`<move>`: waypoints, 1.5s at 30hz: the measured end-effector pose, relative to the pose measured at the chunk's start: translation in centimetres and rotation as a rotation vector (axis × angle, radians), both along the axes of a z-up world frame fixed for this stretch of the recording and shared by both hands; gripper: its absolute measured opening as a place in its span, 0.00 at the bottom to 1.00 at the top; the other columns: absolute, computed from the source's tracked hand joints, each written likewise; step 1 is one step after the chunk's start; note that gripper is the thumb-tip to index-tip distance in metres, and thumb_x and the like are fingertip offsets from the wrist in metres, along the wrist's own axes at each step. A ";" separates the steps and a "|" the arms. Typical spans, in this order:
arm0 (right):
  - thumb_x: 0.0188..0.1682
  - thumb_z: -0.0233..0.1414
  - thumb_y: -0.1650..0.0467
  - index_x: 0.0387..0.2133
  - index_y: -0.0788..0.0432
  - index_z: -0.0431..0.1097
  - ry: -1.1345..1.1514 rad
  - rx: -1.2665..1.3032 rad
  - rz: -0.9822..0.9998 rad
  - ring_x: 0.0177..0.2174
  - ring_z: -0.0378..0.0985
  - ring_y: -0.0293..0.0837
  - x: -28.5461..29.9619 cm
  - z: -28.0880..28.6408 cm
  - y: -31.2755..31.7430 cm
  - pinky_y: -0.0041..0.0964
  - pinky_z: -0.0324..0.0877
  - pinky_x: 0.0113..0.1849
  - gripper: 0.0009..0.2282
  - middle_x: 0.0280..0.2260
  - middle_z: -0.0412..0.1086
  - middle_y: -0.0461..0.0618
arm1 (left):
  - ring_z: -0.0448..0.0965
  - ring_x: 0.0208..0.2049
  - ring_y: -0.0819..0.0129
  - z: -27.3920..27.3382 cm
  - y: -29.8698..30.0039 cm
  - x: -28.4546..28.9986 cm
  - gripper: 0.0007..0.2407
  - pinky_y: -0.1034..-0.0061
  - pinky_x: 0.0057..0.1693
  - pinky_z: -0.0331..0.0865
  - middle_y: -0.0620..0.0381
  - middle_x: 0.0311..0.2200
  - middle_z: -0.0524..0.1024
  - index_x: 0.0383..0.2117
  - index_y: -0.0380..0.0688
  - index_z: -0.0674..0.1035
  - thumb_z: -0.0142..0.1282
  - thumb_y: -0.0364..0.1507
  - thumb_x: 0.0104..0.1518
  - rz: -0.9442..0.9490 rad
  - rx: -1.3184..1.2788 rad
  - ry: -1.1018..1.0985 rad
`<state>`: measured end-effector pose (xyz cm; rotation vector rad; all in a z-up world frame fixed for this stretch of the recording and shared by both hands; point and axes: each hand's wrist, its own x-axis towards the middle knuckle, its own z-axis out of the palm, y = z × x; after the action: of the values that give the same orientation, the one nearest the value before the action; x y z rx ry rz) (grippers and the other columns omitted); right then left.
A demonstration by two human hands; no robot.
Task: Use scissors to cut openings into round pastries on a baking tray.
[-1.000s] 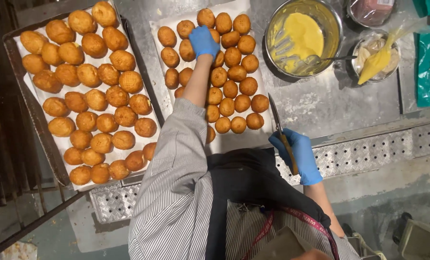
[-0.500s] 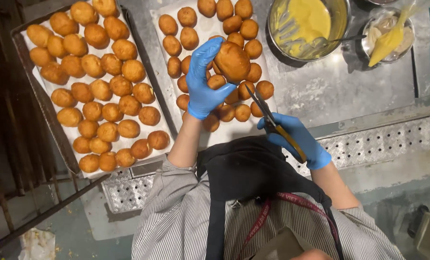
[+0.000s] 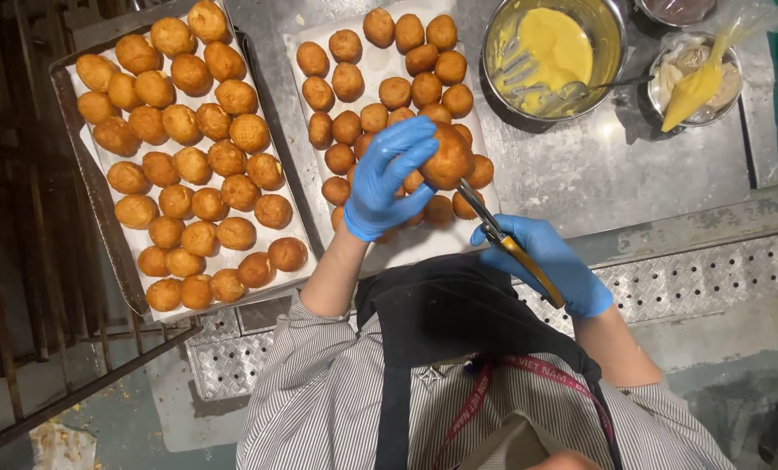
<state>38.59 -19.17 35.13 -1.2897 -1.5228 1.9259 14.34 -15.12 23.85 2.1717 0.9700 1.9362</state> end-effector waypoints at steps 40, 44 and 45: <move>0.45 0.63 0.70 0.25 0.66 0.76 -0.461 -0.030 -0.291 0.13 0.55 0.36 4.3 -7.6 1.0 0.31 0.50 0.18 0.08 0.13 0.62 0.45 | 0.77 0.36 0.49 -27.9 24.5 -7.9 0.11 0.62 0.47 0.72 0.40 0.38 0.77 0.33 0.39 0.83 0.61 0.34 0.49 0.688 -1.023 1.044; 0.45 0.63 0.69 0.27 0.65 0.77 -0.494 -0.026 -0.315 0.15 0.59 0.37 4.8 -8.3 1.0 0.32 0.55 0.20 0.09 0.14 0.63 0.45 | 0.71 0.34 0.49 -26.0 25.4 -2.7 0.22 0.58 0.46 0.66 0.43 0.31 0.76 0.29 0.41 0.83 0.55 0.50 0.48 0.697 -0.952 0.792; 0.44 0.63 0.69 0.27 0.65 0.77 -0.521 -0.034 -0.306 0.15 0.60 0.38 4.7 -8.1 1.1 0.32 0.57 0.21 0.09 0.14 0.64 0.46 | 0.70 0.29 0.48 -27.0 25.9 -1.4 0.31 0.56 0.42 0.65 0.43 0.22 0.76 0.19 0.42 0.85 0.50 0.61 0.52 0.772 -0.974 0.682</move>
<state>43.33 -18.06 27.00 -2.0208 -1.3992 1.4974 12.97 10.76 -3.20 1.8768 2.4305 0.4002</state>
